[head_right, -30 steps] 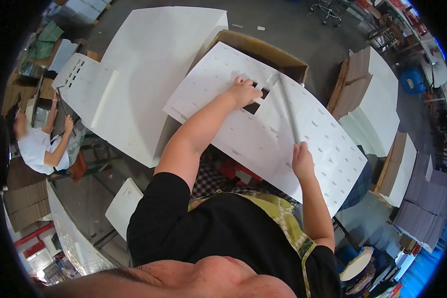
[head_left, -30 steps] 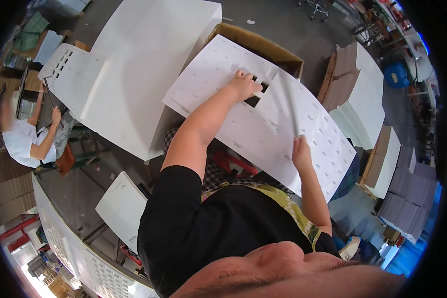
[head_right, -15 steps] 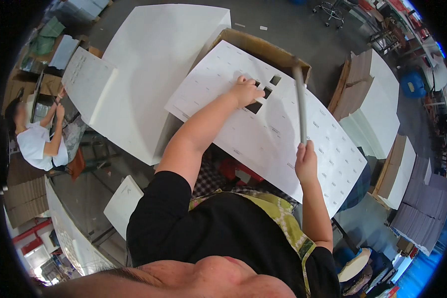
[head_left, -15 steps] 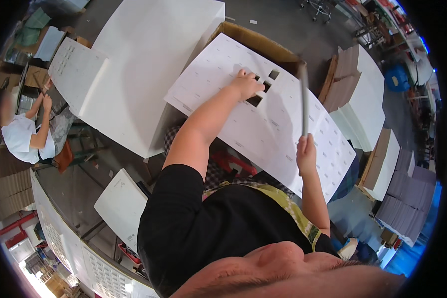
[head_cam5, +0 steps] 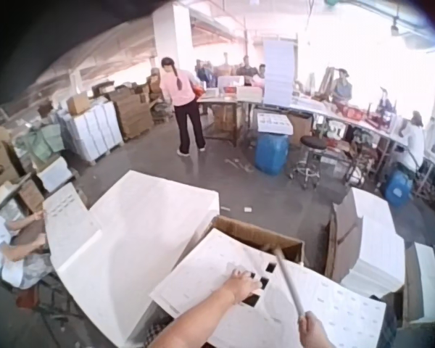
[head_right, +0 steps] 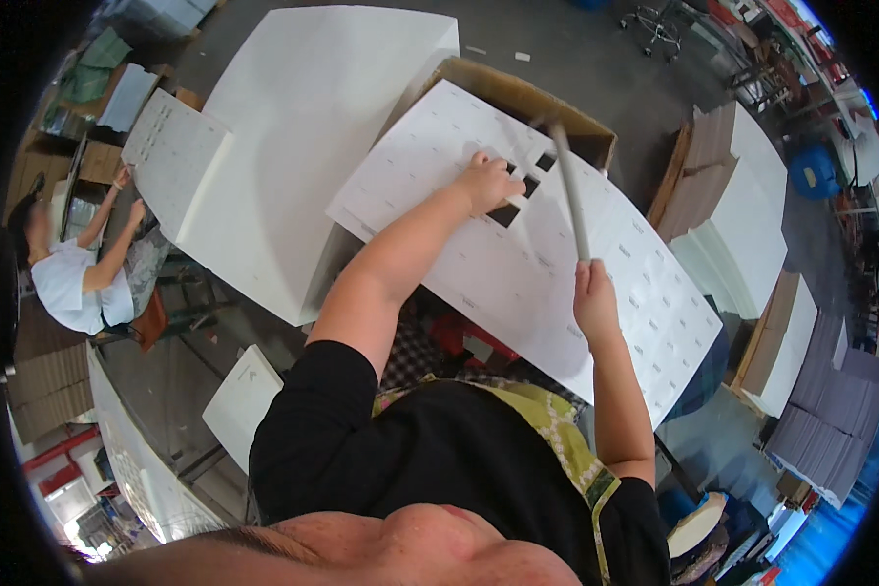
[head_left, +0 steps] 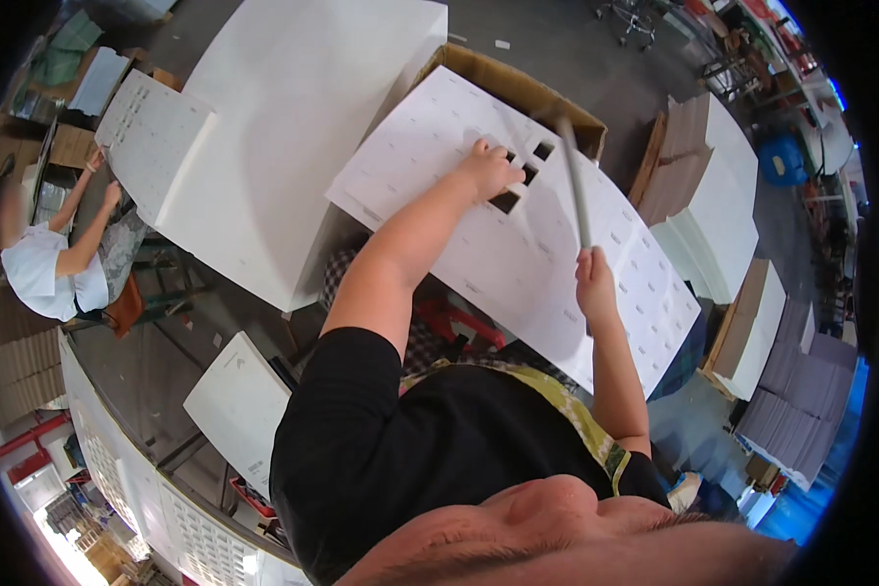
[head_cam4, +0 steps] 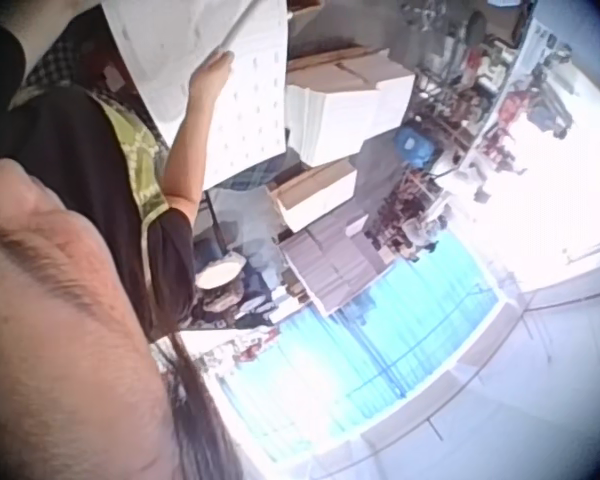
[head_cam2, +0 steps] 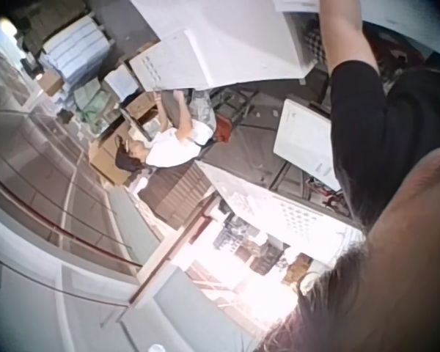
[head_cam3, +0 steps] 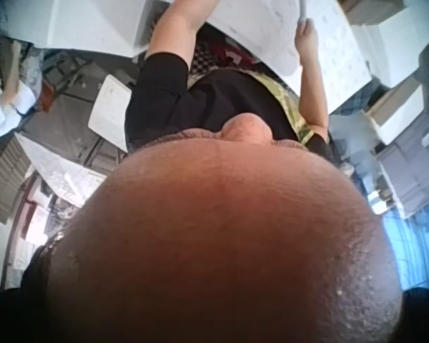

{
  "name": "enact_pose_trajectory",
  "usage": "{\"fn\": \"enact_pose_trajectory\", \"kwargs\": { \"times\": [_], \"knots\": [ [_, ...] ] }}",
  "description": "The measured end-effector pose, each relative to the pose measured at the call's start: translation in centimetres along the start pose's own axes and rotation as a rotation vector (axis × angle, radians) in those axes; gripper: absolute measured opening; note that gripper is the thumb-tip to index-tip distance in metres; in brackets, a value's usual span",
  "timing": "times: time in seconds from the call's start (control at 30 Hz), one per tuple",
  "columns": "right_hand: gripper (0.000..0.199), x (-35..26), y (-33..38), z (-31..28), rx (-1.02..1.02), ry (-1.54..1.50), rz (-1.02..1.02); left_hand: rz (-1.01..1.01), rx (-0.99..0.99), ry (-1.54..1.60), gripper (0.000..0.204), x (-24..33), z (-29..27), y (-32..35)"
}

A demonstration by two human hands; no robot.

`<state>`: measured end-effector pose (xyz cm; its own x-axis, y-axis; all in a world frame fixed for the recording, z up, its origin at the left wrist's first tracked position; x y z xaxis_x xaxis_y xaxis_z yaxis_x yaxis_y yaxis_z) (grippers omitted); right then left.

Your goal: The person uses a metal crowbar to punch out rectangular sections from a white perforated board. They systematically work through the grid of pre-scored holes, removing the pieces and placing the finished board on a table. The person then picks up a new board and repeats the process.

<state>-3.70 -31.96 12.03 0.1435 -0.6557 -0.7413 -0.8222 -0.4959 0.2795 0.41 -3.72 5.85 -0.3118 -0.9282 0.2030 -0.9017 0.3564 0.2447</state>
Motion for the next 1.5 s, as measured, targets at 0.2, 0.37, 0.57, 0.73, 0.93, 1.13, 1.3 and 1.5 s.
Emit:
{"fn": "enact_pose_trajectory", "kwargs": {
  "times": [0.2,0.37,0.57,0.73,0.93,1.13,1.3,1.5],
  "knots": [
    [0.018,-0.5,0.5,0.5,0.130,0.037,-0.163,-0.010,-0.002,-0.009,0.016,-0.3,0.3,-0.4],
    [0.018,-0.2,0.2,0.1,0.082,0.057,-0.084,-0.017,-0.002,-0.023,0.017,-0.4,0.3,-0.5],
    [0.021,-0.5,0.3,0.1,0.062,0.163,-0.136,-0.026,-0.039,-0.010,0.017,-0.2,-0.2,-0.4],
    [0.021,0.5,0.2,0.2,0.065,-0.029,-0.084,-0.024,-0.071,-0.008,0.019,0.0,-0.6,-0.2],
    [0.020,0.4,-0.6,0.8,-0.078,0.242,-0.089,0.004,-0.015,-0.008,0.018,0.1,-0.2,0.0],
    [0.023,0.4,-0.2,-0.7,0.178,-0.133,-0.079,-0.040,-0.083,-0.049,0.019,0.0,-0.4,-0.2],
    [0.025,2.7,0.1,-1.5,0.178,-0.196,-0.052,-0.011,-0.060,-0.073,0.019,0.0,-0.7,-0.1],
    [0.027,5.9,-8.1,-7.8,0.368,0.179,-0.015,-0.021,-0.116,-0.078,0.019,0.2,-1.0,-0.8]
  ]
}}
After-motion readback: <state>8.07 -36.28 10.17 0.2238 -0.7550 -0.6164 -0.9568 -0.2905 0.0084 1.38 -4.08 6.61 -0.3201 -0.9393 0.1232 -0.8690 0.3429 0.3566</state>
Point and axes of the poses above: each hand's wrist, its own y-axis away from the middle knuckle, its own z-axis out of the palm, x = y × z, the point moved 2 cm from there along -y, towards the middle knuckle, and after that the axes turned 11 degrees about -x, right-handed, at the moved point
